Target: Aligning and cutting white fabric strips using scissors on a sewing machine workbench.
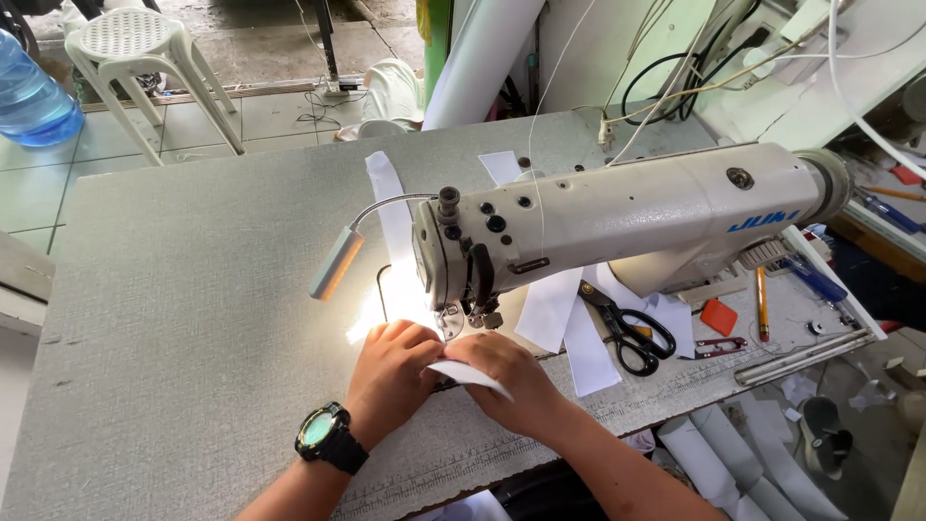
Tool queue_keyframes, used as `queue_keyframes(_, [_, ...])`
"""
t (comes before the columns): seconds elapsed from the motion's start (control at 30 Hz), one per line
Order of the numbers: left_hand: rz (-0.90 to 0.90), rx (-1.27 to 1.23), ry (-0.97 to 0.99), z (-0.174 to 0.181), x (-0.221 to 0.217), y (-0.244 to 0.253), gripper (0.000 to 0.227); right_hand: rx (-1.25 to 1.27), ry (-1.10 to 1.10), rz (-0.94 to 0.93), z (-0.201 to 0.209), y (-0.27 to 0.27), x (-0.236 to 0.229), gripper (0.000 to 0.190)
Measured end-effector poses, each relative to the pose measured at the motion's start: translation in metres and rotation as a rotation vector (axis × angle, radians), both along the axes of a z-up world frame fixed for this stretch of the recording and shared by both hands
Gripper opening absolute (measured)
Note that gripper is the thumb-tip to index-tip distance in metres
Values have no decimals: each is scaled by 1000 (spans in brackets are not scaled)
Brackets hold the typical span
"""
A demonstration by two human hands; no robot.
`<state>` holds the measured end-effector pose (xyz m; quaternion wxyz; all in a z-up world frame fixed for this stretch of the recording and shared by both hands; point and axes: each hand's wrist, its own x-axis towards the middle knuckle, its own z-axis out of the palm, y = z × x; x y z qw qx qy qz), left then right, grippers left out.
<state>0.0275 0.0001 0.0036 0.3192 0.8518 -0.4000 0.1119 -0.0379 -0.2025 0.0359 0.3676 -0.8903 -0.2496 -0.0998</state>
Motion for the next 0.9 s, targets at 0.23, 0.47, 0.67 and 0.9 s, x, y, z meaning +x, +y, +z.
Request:
queue_keyframes(0.23, [6, 15, 18, 3, 1, -2, 20, -19, -11, 24, -9, -7, 2, 30])
queue_keyframes(0.47, [-14, -46, -88, 3, -1, 7, 7, 20, -139, -1, -16, 1, 0, 22])
queue_keyframes(0.67, [-44, 28, -136, -3, -4, 11, 10, 49, -140, -11, -19, 7, -3, 26])
queue_keyframes(0.9, [-74, 29, -239, -9, -7, 12, 16, 41, -156, -39, -21, 8, -4, 15])
